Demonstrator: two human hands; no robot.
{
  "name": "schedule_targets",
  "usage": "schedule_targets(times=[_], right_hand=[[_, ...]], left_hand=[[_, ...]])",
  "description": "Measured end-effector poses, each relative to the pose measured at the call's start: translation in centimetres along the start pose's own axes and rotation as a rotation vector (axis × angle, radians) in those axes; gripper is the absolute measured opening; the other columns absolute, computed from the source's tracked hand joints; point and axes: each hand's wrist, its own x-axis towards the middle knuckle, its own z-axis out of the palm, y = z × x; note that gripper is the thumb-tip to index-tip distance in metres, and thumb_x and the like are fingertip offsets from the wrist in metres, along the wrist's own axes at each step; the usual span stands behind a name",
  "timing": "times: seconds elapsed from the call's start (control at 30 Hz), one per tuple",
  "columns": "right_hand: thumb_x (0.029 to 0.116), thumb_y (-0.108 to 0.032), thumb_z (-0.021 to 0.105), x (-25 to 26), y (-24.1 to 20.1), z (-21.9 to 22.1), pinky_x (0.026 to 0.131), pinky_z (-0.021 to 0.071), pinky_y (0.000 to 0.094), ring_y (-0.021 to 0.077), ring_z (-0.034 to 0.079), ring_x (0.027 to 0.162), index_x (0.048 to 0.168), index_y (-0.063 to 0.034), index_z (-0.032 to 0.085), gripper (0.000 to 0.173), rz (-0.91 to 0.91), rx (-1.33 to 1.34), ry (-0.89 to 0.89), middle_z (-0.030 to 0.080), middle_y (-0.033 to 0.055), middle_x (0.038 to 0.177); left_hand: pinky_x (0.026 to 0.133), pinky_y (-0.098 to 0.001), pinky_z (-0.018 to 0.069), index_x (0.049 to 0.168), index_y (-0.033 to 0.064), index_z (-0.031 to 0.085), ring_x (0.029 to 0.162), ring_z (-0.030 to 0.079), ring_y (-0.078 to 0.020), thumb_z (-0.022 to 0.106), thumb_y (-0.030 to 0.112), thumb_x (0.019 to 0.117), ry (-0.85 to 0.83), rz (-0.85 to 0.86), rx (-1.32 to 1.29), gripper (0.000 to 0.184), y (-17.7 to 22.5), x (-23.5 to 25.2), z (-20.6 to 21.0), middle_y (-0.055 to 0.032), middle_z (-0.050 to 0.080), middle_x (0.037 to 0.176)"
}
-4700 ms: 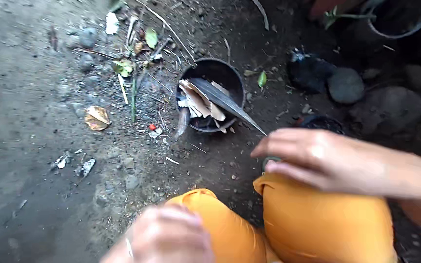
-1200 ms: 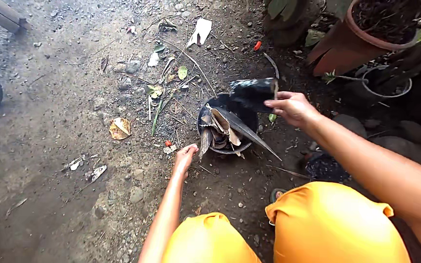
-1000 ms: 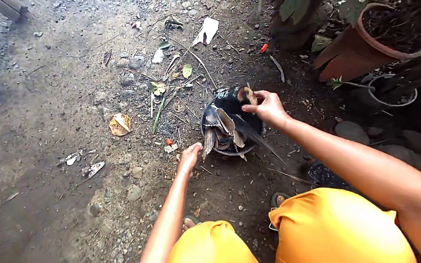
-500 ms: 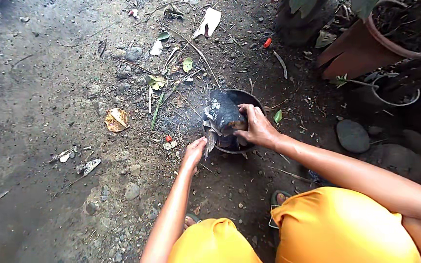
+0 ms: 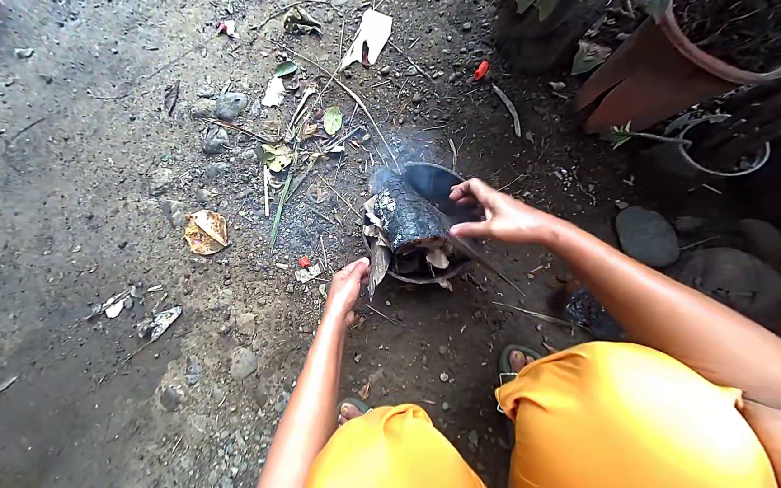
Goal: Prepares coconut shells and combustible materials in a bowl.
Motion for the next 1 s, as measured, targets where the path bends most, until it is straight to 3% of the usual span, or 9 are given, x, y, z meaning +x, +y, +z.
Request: schedule_targets(times=[0.13,0.23,0.3,0.4,0.53,0.63,0.77,0.87,1.0], right_hand=[[0.0986,-0.020,0.069,-4.5,5.5,-5.1,0.099,0.0508,0.0605,0.0410,0.063,0.118,0.135,-0.0002,0.055,0.044,0.225,-0.103,0.144,0.059,0.0258,0.135],[0.1003,-0.017,0.068,-10.4,11.2,-7.9,0.099,0.0449,0.0686,0.0487,0.062,0.115,0.132,0.0021,0.059,0.038,0.526,-0.257,0.137,0.062,0.0311,0.127],[0.0990,-0.011,0.068,-15.2,14.0,-8.6,0.103,0.0414,0.0700,0.0516,0.056,0.124,0.133,0.0031,0.060,0.038,0.715,-0.350,0.099,0.058,0.0321,0.134],[0.0935,0.000,0.067,-20.7,16.7,-7.8,0.103,0.0440,0.0677,0.0505,0.054,0.127,0.134,0.0013,0.061,0.041,0.787,-0.406,0.137,0.054,0.0301,0.140],[0.0987,-0.010,0.064,-24.3,20.1,-5.4,0.107,0.0415,0.0673,0.0509,0.051,0.131,0.146,0.0042,0.047,0.052,0.905,-0.318,0.213,0.050,0.0324,0.144],[0.1005,-0.020,0.067,-24.7,21.7,-4.0,0.108,0.0373,0.0690,0.0536,0.049,0.132,0.156,0.0018,0.033,0.068,1.042,-0.064,0.237,0.050,0.0366,0.143],[0.1014,-0.013,0.064,-24.0,22.2,-2.8,0.093,0.0542,0.0520,0.0394,0.063,0.113,0.151,-0.0036,0.043,0.055,1.067,0.364,0.338,0.054,0.0300,0.138],[0.1017,-0.007,0.058,-24.0,21.1,-2.9,0.083,0.0552,0.0386,0.0243,0.062,0.100,0.149,-0.0031,0.037,0.052,1.067,0.629,0.302,0.054,0.0215,0.129],[0.1029,-0.006,0.052,-22.2,17.3,-2.9,0.071,0.0579,0.0282,0.0117,0.065,0.081,0.138,-0.0047,0.041,0.037,0.975,0.808,0.370,0.057,0.0070,0.104]], left_hand=[[0.093,-0.0351,0.0489,0.137,-0.0001,0.058,0.110,0.065,-0.0194,0.045,0.023,0.1108,0.059,-0.030,-0.019,0.037,-0.6,0.4,-1.4,-0.0154,0.068,0.123],[0.088,-0.0346,0.0511,0.135,0.0016,0.059,0.106,0.067,-0.0179,0.045,0.025,0.1106,0.123,-0.051,-0.037,0.037,-1.3,1.1,-2.6,-0.0127,0.070,0.121],[0.083,-0.0318,0.0521,0.133,0.0034,0.060,0.101,0.068,-0.0146,0.046,0.027,0.1099,0.119,-0.060,-0.021,0.036,-1.8,1.6,-2.5,-0.0097,0.071,0.118],[0.079,-0.0281,0.0530,0.128,0.0054,0.062,0.095,0.069,-0.0114,0.045,0.029,0.1100,0.134,-0.070,-0.001,0.034,-1.9,2.3,-2.4,-0.0057,0.073,0.114],[0.076,-0.0249,0.0538,0.129,0.0056,0.061,0.091,0.070,-0.0090,0.041,0.029,0.1112,0.160,-0.079,-0.004,0.036,-1.5,2.1,-2.5,-0.0045,0.074,0.111],[0.075,-0.0254,0.0537,0.129,0.0048,0.061,0.091,0.070,-0.0099,0.042,0.027,0.1110,0.177,-0.074,-0.016,0.035,-1.1,1.7,-2.9,-0.0060,0.074,0.111],[0.085,-0.0318,0.0527,0.132,0.0035,0.061,0.102,0.069,-0.0157,0.043,0.025,0.1107,0.214,-0.079,-0.040,0.035,-1.0,0.8,-3.5,-0.0103,0.072,0.118],[0.086,-0.0326,0.0526,0.131,0.0024,0.060,0.102,0.069,-0.0165,0.044,0.024,0.1104,0.226,-0.090,-0.068,0.034,-1.2,0.6,-3.7,-0.0112,0.072,0.117],[0.084,-0.0323,0.0512,0.131,0.0031,0.060,0.101,0.068,-0.0161,0.046,0.025,0.1099,0.259,-0.090,-0.087,0.034,-0.6,0.6,-3.9,-0.0117,0.072,0.116]])
